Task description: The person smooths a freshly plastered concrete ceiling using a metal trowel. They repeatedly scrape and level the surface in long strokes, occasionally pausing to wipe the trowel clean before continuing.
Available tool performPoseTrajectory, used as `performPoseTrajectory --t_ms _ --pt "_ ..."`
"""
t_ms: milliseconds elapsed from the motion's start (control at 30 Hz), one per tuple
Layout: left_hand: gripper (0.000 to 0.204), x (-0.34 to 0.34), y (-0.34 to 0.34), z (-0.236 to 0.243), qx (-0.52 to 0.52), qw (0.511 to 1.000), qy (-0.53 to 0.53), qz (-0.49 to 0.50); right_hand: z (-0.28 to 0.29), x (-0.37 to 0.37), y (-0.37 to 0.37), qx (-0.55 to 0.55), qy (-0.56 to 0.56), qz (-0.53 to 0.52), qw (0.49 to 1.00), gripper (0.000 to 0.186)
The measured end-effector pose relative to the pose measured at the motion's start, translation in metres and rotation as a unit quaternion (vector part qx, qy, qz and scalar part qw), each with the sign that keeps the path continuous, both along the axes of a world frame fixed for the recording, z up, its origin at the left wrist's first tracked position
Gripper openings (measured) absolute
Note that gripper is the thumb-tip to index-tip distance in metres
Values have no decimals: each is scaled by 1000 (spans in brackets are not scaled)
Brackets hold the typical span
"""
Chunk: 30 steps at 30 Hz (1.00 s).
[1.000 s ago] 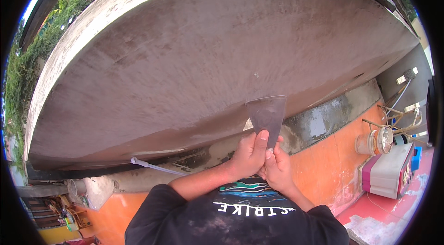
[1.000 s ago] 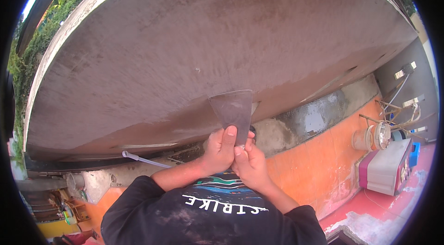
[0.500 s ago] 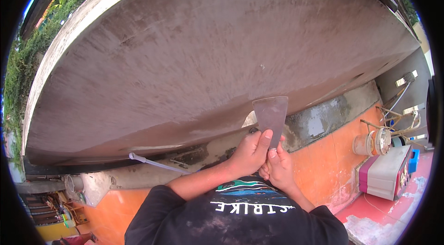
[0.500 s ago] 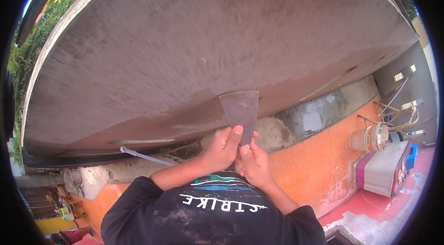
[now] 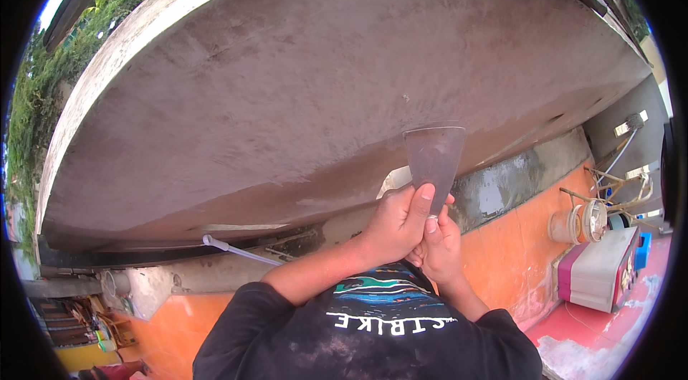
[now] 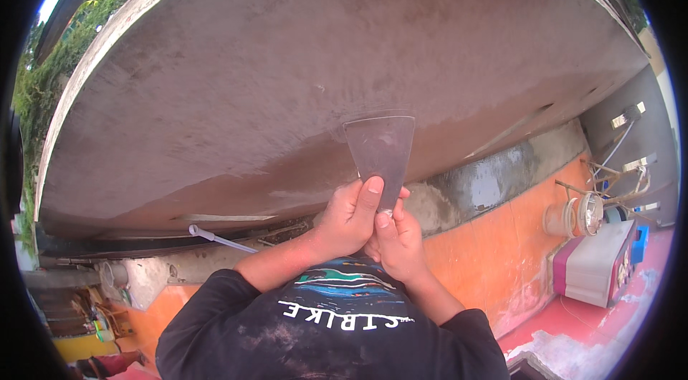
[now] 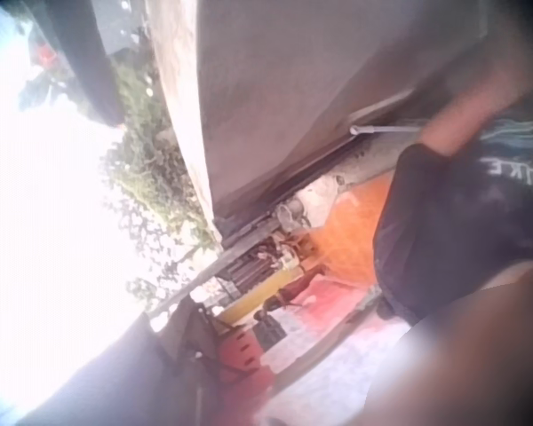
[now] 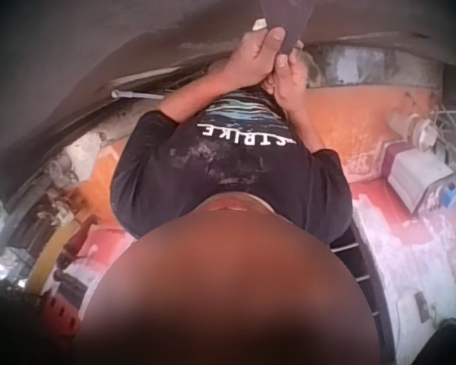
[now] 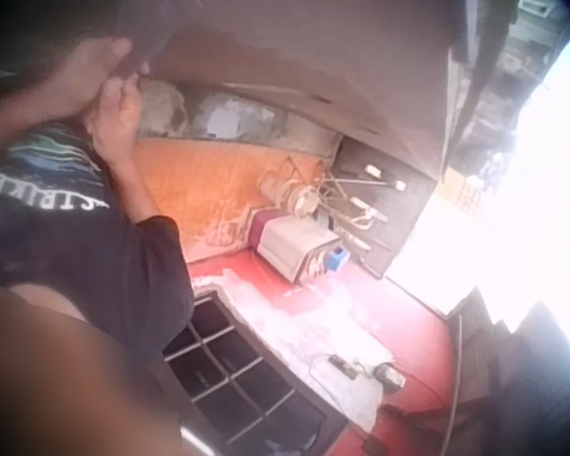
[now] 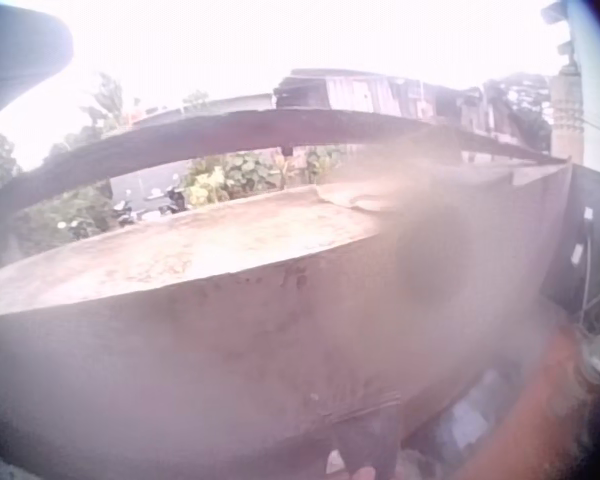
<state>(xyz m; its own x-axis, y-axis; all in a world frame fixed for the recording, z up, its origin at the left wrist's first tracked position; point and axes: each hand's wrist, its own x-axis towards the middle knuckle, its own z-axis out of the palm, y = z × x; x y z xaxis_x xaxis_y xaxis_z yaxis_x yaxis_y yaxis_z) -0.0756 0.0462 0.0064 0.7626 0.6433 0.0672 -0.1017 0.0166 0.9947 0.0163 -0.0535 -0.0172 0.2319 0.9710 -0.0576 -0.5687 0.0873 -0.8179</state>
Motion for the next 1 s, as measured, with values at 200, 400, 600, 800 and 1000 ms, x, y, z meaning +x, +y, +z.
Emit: performPoseTrajectory --t_ms 200,400,600,800,1000 --pt "50 -3 -13 -27 -59 998 35 8 -19 -1 -16 -80 -6 22 997 19" --pt "51 -3 -13 -30 -98 993 66 12 -23 -8 -14 -92 -6 -3 996 19" --pt "52 -4 -9 -5 -53 998 -5 45 -11 -9 1 -6 -123 -6 992 26" --pt "53 9 -17 -5 -33 999 -12 33 -8 3 -11 -22 -53 -14 998 25" --pt "53 2 -33 -31 -95 994 -4 53 -21 -4 -24 -76 -7 0 997 16"
